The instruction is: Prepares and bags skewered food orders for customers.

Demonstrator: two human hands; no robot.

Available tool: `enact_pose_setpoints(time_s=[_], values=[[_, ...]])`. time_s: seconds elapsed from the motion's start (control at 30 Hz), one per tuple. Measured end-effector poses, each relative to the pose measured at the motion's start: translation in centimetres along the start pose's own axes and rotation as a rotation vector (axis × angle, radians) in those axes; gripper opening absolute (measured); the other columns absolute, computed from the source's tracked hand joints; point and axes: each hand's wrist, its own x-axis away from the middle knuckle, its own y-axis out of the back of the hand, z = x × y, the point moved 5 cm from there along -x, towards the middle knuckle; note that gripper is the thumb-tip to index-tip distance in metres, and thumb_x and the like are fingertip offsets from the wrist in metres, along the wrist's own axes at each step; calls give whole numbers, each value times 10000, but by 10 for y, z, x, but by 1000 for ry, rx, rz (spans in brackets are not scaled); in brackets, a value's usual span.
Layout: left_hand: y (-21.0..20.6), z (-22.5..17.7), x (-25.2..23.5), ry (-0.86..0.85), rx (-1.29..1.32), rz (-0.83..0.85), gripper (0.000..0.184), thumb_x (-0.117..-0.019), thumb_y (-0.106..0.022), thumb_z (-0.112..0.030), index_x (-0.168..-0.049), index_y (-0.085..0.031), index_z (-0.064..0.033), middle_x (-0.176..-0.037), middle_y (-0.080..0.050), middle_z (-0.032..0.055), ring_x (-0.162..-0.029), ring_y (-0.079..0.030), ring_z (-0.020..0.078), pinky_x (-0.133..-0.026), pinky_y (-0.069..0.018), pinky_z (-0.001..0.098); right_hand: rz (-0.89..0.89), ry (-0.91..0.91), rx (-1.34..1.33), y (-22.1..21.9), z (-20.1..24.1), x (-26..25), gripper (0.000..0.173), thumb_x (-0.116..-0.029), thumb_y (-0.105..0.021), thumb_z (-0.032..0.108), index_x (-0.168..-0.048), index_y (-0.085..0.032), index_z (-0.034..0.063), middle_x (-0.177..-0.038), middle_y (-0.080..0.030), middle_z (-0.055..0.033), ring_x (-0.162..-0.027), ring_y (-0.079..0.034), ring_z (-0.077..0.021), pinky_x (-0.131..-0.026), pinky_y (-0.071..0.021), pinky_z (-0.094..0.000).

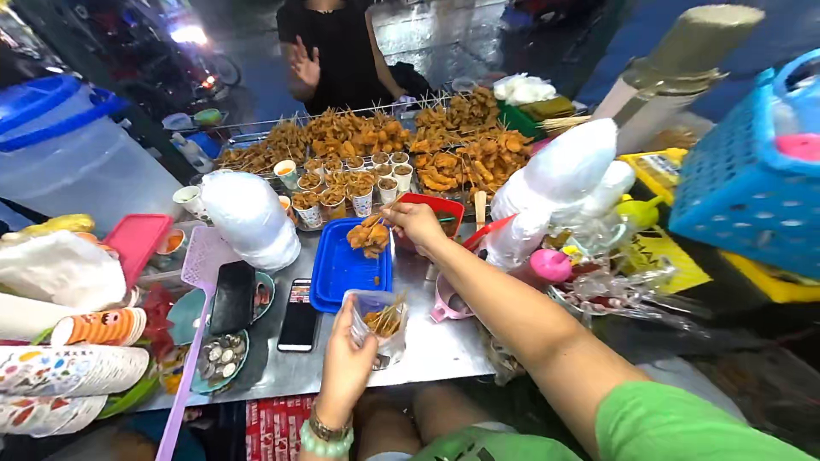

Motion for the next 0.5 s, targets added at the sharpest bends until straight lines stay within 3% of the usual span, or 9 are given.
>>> enact_pose_setpoints(time_s=[0.1, 0.2, 0.3, 0.43, 0.5], values=[[10, 14, -8, 149, 134, -19, 702, -850, -592, 175, -1511, -403, 35, -1431, -531, 184, -628, -636, 105, -486, -537, 248, 13, -95, -375, -3, -1, 30, 200, -1056, -576, 149, -1186, -669, 29, -840, -654, 7, -602, -535, -30, -568, -470, -188], [18, 21, -7, 178, 211, -54, 667, -855, -572, 185, -1491, -437, 35, -1364, -593, 176, -612, -645, 121, -486, -548, 254, 118, -207, -510, -20, -21, 63, 199, -1069, -527, 103, -1201, -614, -18, -857, -642, -9, -640, -574, -58, -610, -512, -207], [27, 25, -3, 187, 198, -79, 608, -866, -561, 175, -1453, -481, 37, -1261, -655, 180, -645, -675, 144, -506, -567, 274, 245, -128, -243, -24, -42, 84, 198, -1030, -586, 99, -1138, -679, -39, -856, -682, -7, -651, -570, -25, -624, -491, -203], [32, 29, 1, 228, 79, -33, 640, -861, -565, 157, -1473, -451, 8, -1249, -646, 186, -611, -663, 153, -489, -564, 294, 394, -23, 124, -21, -42, 89, 191, -1000, -648, 138, -1118, -748, 25, -984, -725, -43, -722, -580, -24, -681, -486, -228], [31, 28, 1, 232, 34, -36, 685, -844, -578, 161, -1488, -407, 8, -1192, -645, 206, -568, -650, 171, -468, -563, 321, 457, 63, 159, -24, -26, 92, 195, -1002, -638, 122, -1109, -756, 11, -1106, -732, -87, -905, -639, -67, -829, -508, -267]])
